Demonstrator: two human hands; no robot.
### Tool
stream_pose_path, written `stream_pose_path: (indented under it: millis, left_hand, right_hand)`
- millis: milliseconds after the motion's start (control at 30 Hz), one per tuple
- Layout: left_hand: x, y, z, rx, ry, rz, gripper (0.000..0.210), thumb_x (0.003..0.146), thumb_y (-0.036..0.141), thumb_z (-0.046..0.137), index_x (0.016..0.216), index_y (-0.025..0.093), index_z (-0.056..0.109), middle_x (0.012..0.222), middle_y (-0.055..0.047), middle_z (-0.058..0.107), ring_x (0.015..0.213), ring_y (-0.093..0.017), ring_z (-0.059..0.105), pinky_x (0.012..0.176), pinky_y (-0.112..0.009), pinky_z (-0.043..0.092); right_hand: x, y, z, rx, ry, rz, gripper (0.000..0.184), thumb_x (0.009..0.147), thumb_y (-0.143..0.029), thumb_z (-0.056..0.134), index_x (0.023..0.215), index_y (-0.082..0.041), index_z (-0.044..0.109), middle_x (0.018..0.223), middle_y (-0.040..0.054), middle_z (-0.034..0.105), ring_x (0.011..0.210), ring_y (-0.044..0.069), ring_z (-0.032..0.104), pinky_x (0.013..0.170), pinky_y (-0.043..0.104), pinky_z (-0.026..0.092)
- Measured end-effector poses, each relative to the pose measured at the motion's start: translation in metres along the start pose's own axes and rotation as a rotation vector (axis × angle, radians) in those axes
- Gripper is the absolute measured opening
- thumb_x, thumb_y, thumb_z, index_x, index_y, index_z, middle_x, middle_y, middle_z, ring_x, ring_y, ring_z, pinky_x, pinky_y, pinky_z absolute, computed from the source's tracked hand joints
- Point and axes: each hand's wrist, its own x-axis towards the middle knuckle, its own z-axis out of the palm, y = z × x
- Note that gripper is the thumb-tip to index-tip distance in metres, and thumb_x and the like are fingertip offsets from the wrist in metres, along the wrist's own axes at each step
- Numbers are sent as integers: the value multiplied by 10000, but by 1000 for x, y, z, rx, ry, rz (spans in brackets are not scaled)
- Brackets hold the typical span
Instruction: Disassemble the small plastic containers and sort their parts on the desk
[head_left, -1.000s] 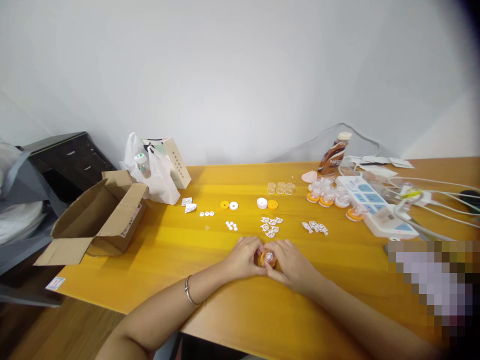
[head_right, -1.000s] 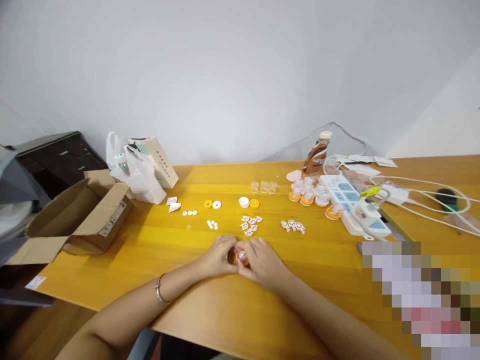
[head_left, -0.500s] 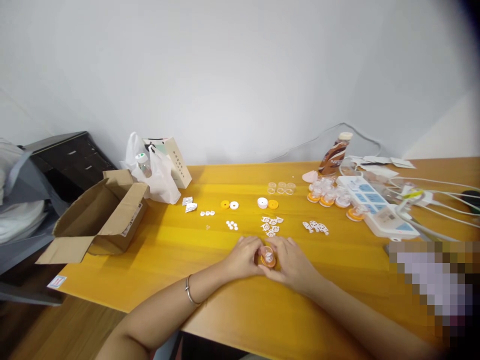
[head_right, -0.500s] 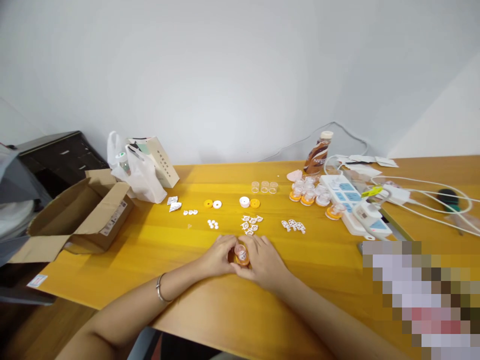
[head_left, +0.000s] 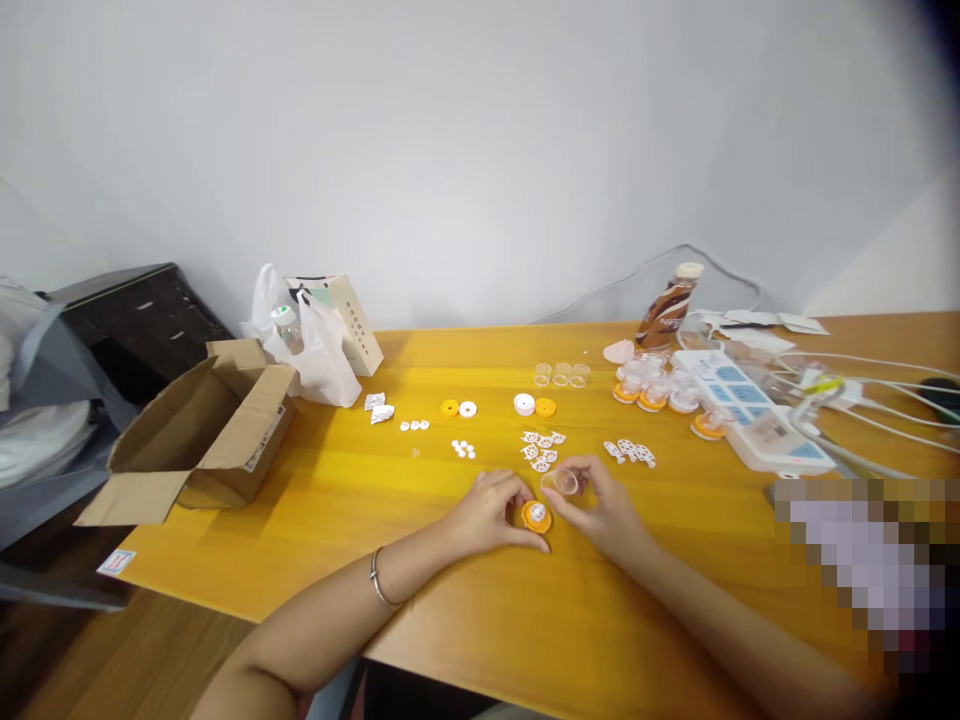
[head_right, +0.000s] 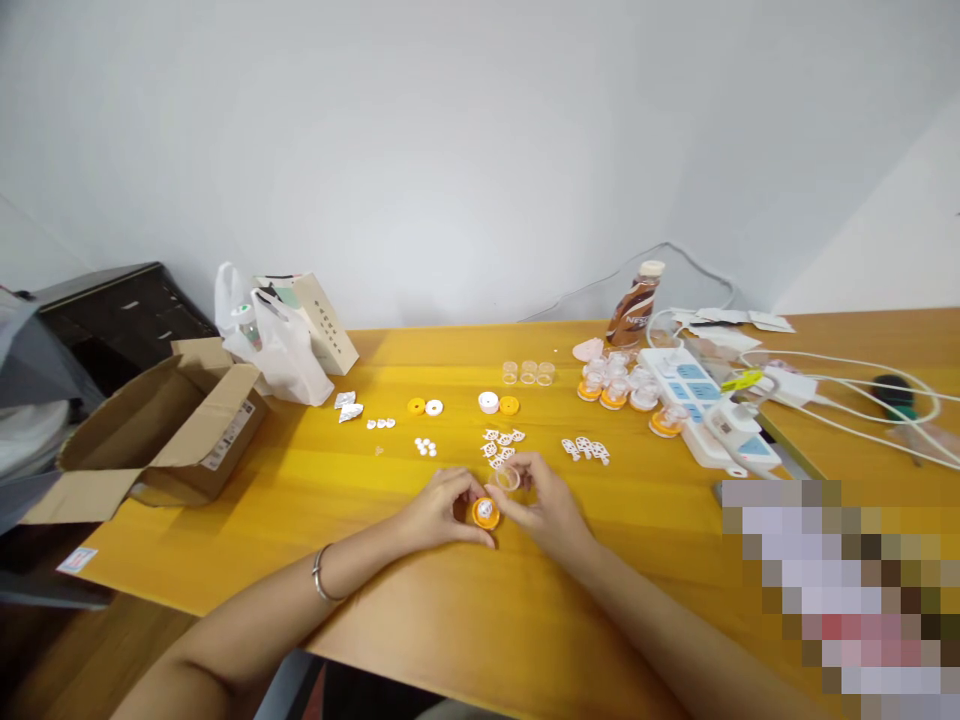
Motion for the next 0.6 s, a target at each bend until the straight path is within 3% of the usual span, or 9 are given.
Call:
stream_pose_path:
  millis: [133, 367, 467, 600]
  left_hand:
    - [-2, 4, -4, -71, 52, -5, 587, 527, 473, 782, 974, 175, 546, 864, -30, 558, 794, -163, 525, 729, -268, 426]
    - [0, 26, -14, -190, 253, 93, 493, 743, 336, 659, 1181, 216, 466, 1026, -73, 566, 939, -184, 543, 839, -321, 442]
    - [4, 36, -16, -209, 248, 125, 387, 783, 301, 615, 1143, 208, 505, 1034, -72, 599, 945, -175, 570, 850, -311, 456]
    - [7, 50, -24, -177, 137, 181, 409, 767, 341, 639, 1137, 203, 531, 1088, -67, 618, 990, -176, 582, 900, -312, 454]
  right_hand:
    - [4, 4, -3, 11, 31, 28, 205, 811, -364, 568, 925, -211, 492, 754, 12, 583, 638, 153, 546, 600, 291, 484]
    - [1, -4, -10, -110, -88, -185, 192, 832, -348, 557, 979, -226, 531, 803, 42, 625, 738, 196, 593, 669, 335, 487]
    - [0, -11, -12, -142, -104, -244, 169, 850, -307, 517, 1000, -230, 532, 790, 44, 628, 742, 201, 607, 676, 343, 489]
    - [-2, -11, -13, -112, -47, -244, 169, 854, -328, 516, 1002, -246, 507, 775, 37, 619, 702, 202, 612, 643, 340, 500]
